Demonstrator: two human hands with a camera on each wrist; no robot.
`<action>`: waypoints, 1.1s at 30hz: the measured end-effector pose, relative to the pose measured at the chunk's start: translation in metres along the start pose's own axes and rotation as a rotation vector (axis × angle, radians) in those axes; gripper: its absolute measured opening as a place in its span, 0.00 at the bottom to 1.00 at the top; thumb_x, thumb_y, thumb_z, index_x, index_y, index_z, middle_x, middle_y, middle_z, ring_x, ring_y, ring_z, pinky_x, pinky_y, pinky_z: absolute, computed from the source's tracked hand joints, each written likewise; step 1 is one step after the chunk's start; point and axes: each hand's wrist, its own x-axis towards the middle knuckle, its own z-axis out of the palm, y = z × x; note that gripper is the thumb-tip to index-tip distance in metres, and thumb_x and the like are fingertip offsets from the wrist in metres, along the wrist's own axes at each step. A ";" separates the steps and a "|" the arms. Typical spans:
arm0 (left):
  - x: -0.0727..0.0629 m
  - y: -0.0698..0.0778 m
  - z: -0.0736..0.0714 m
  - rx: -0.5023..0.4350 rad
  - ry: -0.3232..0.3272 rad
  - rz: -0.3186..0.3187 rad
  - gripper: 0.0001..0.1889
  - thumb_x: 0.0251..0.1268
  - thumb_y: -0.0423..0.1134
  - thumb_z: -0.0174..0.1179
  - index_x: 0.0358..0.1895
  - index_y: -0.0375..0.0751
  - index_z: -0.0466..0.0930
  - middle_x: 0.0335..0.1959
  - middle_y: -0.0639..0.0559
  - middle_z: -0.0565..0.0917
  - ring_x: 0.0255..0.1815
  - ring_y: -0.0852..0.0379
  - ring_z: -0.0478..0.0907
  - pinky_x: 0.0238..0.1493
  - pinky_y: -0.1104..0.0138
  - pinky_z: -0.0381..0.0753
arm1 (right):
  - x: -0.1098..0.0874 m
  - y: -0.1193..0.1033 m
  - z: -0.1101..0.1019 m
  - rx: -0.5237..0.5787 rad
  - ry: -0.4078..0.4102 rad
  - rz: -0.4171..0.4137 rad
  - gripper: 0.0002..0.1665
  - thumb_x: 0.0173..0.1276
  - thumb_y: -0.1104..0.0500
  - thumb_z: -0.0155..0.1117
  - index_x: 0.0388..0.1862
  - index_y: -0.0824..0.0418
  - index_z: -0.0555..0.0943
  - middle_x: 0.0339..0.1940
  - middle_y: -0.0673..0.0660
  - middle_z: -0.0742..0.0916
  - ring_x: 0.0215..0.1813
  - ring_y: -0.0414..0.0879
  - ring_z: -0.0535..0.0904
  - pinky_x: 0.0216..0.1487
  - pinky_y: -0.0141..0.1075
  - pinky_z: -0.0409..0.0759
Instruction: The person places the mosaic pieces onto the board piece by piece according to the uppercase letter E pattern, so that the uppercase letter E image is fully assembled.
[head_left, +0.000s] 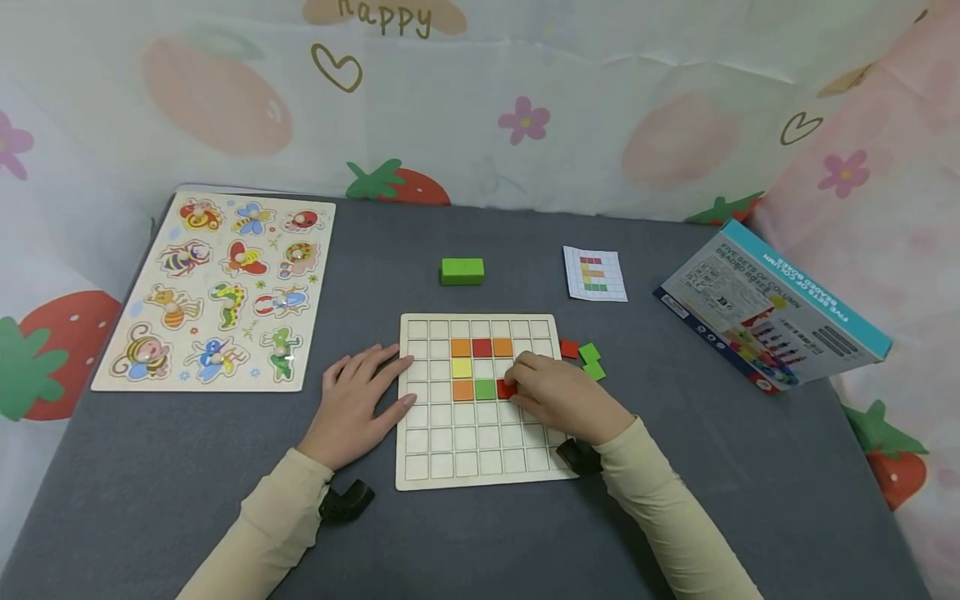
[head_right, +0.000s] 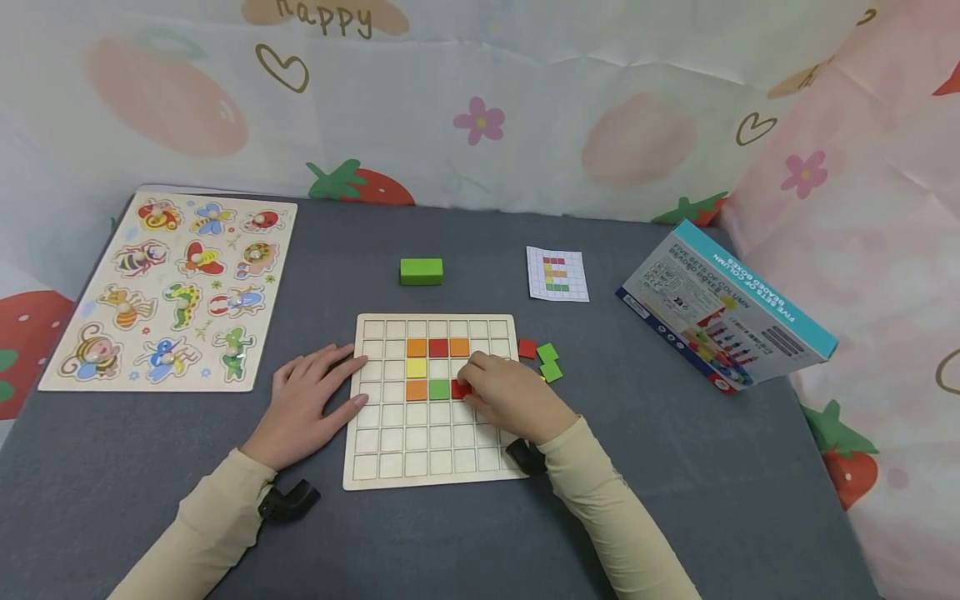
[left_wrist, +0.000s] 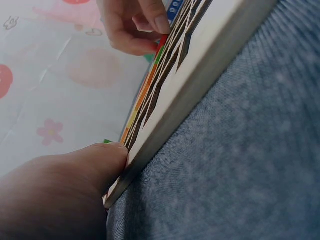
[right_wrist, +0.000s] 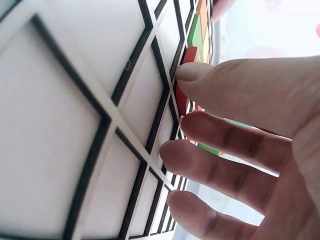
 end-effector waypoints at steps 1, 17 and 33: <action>0.000 0.000 0.000 0.000 0.001 0.000 0.28 0.67 0.56 0.56 0.68 0.50 0.69 0.70 0.46 0.67 0.73 0.45 0.57 0.66 0.44 0.47 | 0.000 0.000 0.000 0.001 0.001 -0.001 0.13 0.63 0.58 0.69 0.46 0.57 0.81 0.41 0.48 0.82 0.38 0.38 0.76 0.41 0.29 0.79; 0.000 0.000 0.001 -0.009 -0.003 -0.002 0.28 0.67 0.56 0.56 0.68 0.50 0.70 0.70 0.46 0.67 0.73 0.45 0.57 0.67 0.44 0.47 | 0.000 -0.002 0.001 -0.011 0.008 0.014 0.12 0.65 0.57 0.67 0.47 0.56 0.80 0.41 0.50 0.81 0.39 0.40 0.76 0.41 0.31 0.79; 0.000 -0.001 0.001 -0.001 -0.012 -0.015 0.29 0.67 0.57 0.55 0.68 0.51 0.69 0.71 0.47 0.66 0.74 0.46 0.55 0.67 0.44 0.47 | -0.035 0.052 -0.028 0.041 0.054 0.307 0.14 0.67 0.59 0.65 0.50 0.61 0.79 0.46 0.56 0.81 0.37 0.44 0.77 0.37 0.38 0.79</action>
